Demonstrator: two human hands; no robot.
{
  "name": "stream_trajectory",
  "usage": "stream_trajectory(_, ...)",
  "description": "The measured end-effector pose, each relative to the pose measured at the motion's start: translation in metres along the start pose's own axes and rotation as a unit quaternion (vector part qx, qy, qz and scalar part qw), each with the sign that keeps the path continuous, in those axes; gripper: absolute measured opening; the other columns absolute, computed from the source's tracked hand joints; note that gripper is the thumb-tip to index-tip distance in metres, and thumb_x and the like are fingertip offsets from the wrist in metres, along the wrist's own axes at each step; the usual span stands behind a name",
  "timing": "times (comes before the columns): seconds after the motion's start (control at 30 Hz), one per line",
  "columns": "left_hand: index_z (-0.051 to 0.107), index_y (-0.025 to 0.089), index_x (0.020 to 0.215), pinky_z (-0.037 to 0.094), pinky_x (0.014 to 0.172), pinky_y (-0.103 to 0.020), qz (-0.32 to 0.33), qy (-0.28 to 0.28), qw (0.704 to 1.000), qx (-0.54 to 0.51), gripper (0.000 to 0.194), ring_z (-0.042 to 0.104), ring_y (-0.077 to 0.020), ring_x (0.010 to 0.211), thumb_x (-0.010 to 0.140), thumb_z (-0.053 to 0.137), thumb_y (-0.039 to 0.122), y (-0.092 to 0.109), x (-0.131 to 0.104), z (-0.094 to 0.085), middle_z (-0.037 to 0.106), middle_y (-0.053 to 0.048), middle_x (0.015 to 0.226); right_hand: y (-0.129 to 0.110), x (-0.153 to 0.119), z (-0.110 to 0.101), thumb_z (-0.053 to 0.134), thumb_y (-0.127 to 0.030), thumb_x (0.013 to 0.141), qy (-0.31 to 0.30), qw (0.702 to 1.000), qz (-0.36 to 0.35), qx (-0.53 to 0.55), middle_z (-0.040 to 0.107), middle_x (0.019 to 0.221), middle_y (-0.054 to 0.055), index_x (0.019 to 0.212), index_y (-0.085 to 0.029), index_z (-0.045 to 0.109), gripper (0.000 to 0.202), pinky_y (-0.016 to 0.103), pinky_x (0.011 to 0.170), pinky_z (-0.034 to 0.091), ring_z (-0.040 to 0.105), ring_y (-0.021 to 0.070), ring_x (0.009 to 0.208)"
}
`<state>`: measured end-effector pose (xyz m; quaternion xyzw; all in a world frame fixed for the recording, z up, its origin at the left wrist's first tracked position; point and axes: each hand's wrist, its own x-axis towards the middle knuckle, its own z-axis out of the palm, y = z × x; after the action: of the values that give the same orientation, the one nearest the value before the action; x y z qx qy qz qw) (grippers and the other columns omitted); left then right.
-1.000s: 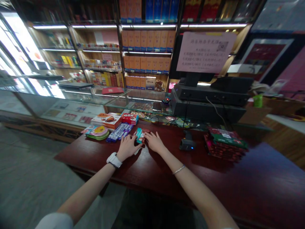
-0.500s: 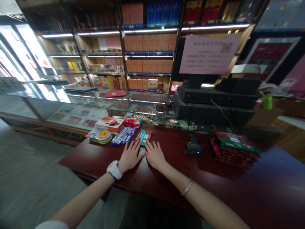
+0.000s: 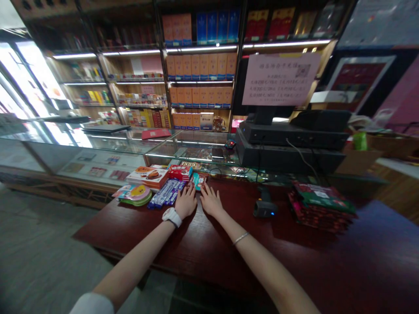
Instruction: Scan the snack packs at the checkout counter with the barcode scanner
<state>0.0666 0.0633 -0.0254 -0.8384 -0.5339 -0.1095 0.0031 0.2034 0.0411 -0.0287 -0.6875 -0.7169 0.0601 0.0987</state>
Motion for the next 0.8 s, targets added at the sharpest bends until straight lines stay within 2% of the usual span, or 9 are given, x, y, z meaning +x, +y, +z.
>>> stream_trajectory(0.17, 0.040, 0.019, 0.148, 0.023, 0.117, -0.055, -0.016, 0.024, 0.999, -0.018, 0.057, 0.037, -0.0317, 0.142, 0.091, 0.040, 0.027, -0.002, 0.005, 0.005, 0.037, -0.010, 0.155, 0.002, 0.007, 0.003, 0.032, -0.034, 0.099, 0.004, 1.000, 0.002, -0.001, 0.025, 0.161, 0.008, 0.155, -0.025, 0.023, 0.056, 0.057, 0.118, 0.020, 0.026, 0.0299, 0.147)
stream_trajectory(0.37, 0.041, 0.020, 0.147, 0.020, 0.118, -0.059, -0.021, 0.044, 0.998, -0.029, 0.057, 0.031, -0.0324, 0.145, 0.091, 0.039, 0.028, -0.005, 0.006, 0.006, 0.038, -0.010, 0.155, 0.006, 0.014, 0.005, 0.027, -0.041, 0.100, -0.030, 1.000, -0.007, -0.002, 0.018, 0.163, 0.005, 0.156, -0.026, 0.014, 0.059, 0.057, 0.119, 0.014, 0.018, 0.0291, 0.149)
stream_trajectory(0.53, 0.042, 0.017, 0.147, 0.015, 0.119, -0.059, -0.016, 0.043, 0.999, -0.025, 0.057, 0.026, -0.0333, 0.146, 0.091, 0.039, 0.029, -0.006, 0.009, 0.005, 0.038, -0.009, 0.155, 0.009, 0.020, 0.006, 0.025, -0.048, 0.100, -0.028, 1.000, -0.004, -0.006, 0.017, 0.163, 0.004, 0.156, -0.029, 0.015, 0.059, 0.055, 0.119, 0.013, 0.017, 0.0257, 0.150)
stream_trajectory(0.8, 0.039, 0.017, 0.148, 0.015, 0.118, -0.060, -0.018, 0.035, 0.999, -0.025, 0.057, 0.025, -0.0314, 0.147, 0.092, 0.037, 0.030, -0.007, 0.009, 0.005, 0.036, -0.008, 0.156, 0.007, 0.020, 0.005, 0.027, -0.051, 0.100, -0.010, 1.000, -0.002, 0.003, 0.021, 0.162, 0.005, 0.155, -0.029, 0.018, 0.061, 0.055, 0.120, 0.014, 0.019, 0.0270, 0.149)
